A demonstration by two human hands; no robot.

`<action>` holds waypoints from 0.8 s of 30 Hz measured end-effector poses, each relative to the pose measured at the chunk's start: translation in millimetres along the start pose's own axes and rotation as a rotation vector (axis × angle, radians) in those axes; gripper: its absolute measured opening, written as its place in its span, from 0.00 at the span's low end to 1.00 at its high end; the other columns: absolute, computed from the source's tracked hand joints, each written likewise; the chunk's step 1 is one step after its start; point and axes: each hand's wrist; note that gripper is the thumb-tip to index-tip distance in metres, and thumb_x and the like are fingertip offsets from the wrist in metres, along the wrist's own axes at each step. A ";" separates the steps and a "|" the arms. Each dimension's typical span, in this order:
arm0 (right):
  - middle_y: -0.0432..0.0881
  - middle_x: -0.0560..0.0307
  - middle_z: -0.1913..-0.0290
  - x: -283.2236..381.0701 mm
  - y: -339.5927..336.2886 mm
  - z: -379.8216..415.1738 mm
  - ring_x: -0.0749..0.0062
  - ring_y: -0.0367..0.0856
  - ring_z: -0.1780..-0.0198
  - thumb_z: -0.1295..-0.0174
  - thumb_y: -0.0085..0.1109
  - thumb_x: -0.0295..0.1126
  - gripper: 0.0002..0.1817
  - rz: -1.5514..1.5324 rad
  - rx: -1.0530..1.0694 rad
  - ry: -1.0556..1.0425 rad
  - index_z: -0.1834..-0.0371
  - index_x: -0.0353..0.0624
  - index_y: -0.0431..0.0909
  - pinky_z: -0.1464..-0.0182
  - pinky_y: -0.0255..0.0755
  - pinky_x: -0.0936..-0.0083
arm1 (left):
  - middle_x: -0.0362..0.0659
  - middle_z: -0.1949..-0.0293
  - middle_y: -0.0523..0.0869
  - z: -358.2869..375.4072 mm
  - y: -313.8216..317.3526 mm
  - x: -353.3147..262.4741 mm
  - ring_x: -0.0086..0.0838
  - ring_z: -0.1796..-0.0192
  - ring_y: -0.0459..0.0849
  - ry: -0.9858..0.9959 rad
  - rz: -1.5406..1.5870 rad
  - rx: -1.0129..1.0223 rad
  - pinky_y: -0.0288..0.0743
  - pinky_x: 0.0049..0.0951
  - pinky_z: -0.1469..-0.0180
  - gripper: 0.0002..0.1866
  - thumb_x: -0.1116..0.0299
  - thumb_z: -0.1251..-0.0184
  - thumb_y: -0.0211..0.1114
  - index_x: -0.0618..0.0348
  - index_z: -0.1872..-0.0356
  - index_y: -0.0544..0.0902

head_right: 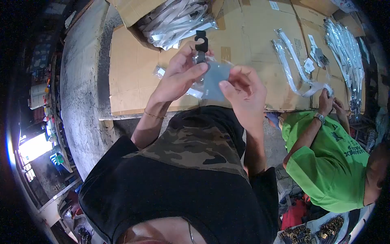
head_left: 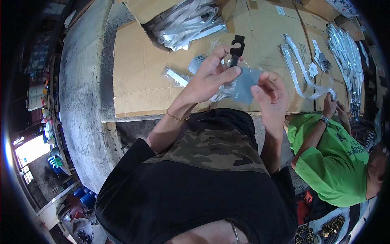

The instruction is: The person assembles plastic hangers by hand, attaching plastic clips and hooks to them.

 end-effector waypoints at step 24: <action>0.81 0.61 0.70 2.8 -1.4 8.6 0.82 0.79 0.65 0.48 0.66 0.17 0.29 0.043 0.299 0.147 0.41 0.38 0.69 0.61 0.71 0.86 | 0.47 0.58 0.83 4.1 -4.1 -0.7 0.35 0.57 0.86 0.101 0.109 -0.255 0.83 0.32 0.57 0.18 0.73 0.33 0.60 0.70 0.45 0.73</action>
Point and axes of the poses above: each hand's wrist, its own z-axis away from the middle knuckle, its own y-axis out of the palm, x = y × z
